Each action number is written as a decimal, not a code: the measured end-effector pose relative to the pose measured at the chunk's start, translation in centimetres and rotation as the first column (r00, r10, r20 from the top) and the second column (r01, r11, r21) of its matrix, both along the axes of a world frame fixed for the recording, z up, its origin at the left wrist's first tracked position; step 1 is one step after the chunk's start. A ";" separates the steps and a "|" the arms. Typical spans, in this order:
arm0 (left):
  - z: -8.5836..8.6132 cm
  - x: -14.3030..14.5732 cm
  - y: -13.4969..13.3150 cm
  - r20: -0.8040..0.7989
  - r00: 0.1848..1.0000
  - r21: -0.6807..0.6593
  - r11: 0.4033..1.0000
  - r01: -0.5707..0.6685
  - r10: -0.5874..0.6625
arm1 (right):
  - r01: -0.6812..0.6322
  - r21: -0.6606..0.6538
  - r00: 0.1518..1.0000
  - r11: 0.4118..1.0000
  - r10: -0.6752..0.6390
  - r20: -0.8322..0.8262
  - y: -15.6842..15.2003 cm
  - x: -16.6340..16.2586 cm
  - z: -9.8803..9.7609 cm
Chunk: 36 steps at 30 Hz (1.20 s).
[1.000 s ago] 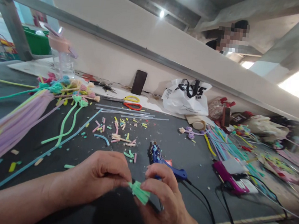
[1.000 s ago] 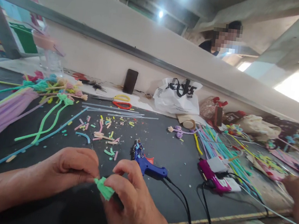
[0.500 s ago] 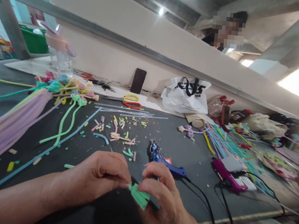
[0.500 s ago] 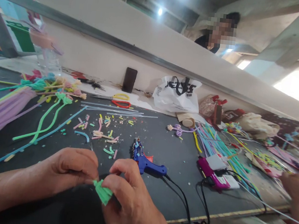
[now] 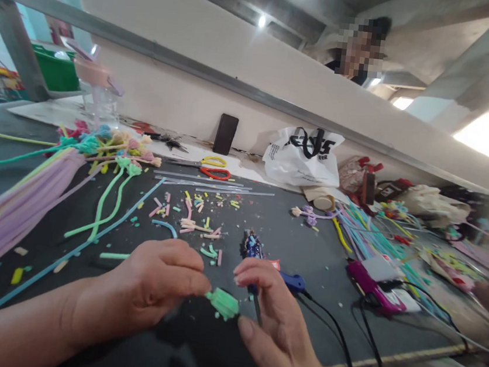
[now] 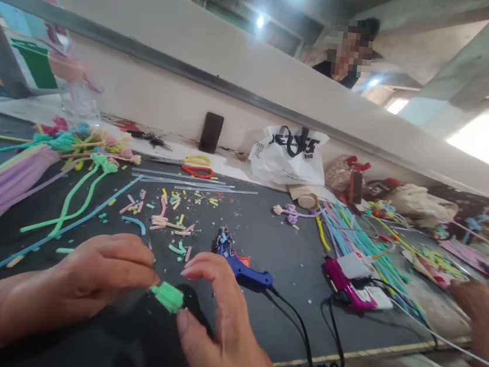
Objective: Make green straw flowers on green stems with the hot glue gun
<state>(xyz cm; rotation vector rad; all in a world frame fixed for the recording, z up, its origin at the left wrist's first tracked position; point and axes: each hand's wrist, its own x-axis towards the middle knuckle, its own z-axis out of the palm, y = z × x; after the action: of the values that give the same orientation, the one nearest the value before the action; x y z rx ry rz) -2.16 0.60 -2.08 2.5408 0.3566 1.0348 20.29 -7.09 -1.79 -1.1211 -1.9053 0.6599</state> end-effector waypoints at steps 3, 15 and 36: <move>0.0 -0.2 -0.2 -0.017 0.999 0.223 0.974 -0.041 0.046 | -0.038 -0.147 0.998 0.988 0.029 -0.062 0.6 0.0 0.4; 1.1 -0.9 -1.4 -0.179 0.983 0.521 0.852 0.049 0.053 | -0.137 -0.561 0.965 0.816 -0.017 -0.261 1.3 -1.1 1.1; 0.1 0.5 -1.0 -0.268 0.963 0.033 0.999 0.037 -0.027 | -0.140 -0.497 0.966 0.857 0.007 -0.259 1.2 -0.5 0.3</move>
<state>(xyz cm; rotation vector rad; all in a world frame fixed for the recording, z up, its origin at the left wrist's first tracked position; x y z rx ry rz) -1.66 -0.36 -1.98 2.7166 0.3700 0.6912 19.83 -5.86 -1.54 -1.2155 -1.5991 1.3469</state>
